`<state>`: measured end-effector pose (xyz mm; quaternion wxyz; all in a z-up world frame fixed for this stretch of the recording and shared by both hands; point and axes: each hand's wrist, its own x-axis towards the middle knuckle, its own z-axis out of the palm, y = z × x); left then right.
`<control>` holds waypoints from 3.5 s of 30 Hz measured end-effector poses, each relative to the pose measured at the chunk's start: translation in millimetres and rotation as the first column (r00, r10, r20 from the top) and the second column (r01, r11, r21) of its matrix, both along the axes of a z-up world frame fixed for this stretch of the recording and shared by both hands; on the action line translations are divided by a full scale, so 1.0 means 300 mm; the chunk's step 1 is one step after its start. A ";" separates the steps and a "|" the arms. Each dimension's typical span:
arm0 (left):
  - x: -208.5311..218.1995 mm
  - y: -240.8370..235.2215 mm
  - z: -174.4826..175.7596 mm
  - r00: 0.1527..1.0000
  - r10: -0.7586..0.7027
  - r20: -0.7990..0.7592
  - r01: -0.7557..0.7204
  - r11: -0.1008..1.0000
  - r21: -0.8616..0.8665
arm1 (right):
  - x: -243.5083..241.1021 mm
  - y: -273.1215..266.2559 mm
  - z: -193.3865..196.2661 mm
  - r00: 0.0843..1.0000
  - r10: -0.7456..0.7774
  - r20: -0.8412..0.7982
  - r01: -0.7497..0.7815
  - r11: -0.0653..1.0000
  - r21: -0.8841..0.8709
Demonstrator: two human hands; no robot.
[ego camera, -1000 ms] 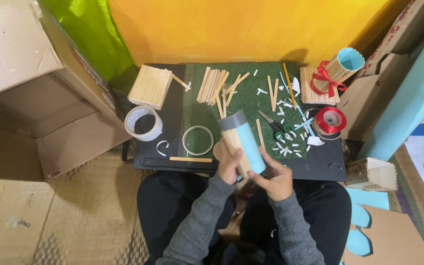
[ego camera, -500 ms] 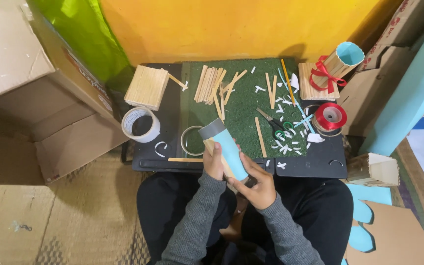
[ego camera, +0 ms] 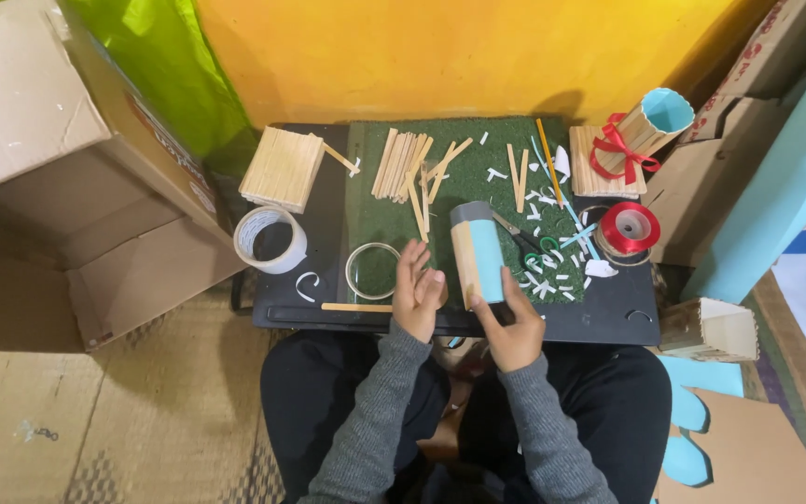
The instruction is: Attaching wooden sticks to a cylindrical container using tape to create a decorative item.
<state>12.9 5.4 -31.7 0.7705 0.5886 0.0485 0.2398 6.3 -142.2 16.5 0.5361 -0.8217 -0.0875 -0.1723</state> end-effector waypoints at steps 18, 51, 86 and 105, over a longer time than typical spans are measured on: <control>0.301 0.411 -0.011 0.808 0.565 -0.167 -0.158 0.481 0.862 | 0.001 -0.009 -0.054 0.962 0.157 0.221 -0.129 0.982 -0.138; -0.042 0.323 -0.062 0.988 0.114 -0.106 -0.144 0.927 -0.347 | -0.078 -0.012 0.074 0.914 0.040 0.405 -0.091 0.990 0.108; -0.093 0.358 -0.039 0.952 0.108 -0.285 -0.232 0.863 -0.448 | 0.338 0.405 0.032 0.898 0.189 -0.397 -0.238 0.968 -0.076; -0.075 0.339 -0.013 0.933 0.179 -0.313 -0.284 0.898 -0.335 | 0.197 0.500 0.175 0.914 0.201 -0.352 -0.273 0.948 -0.167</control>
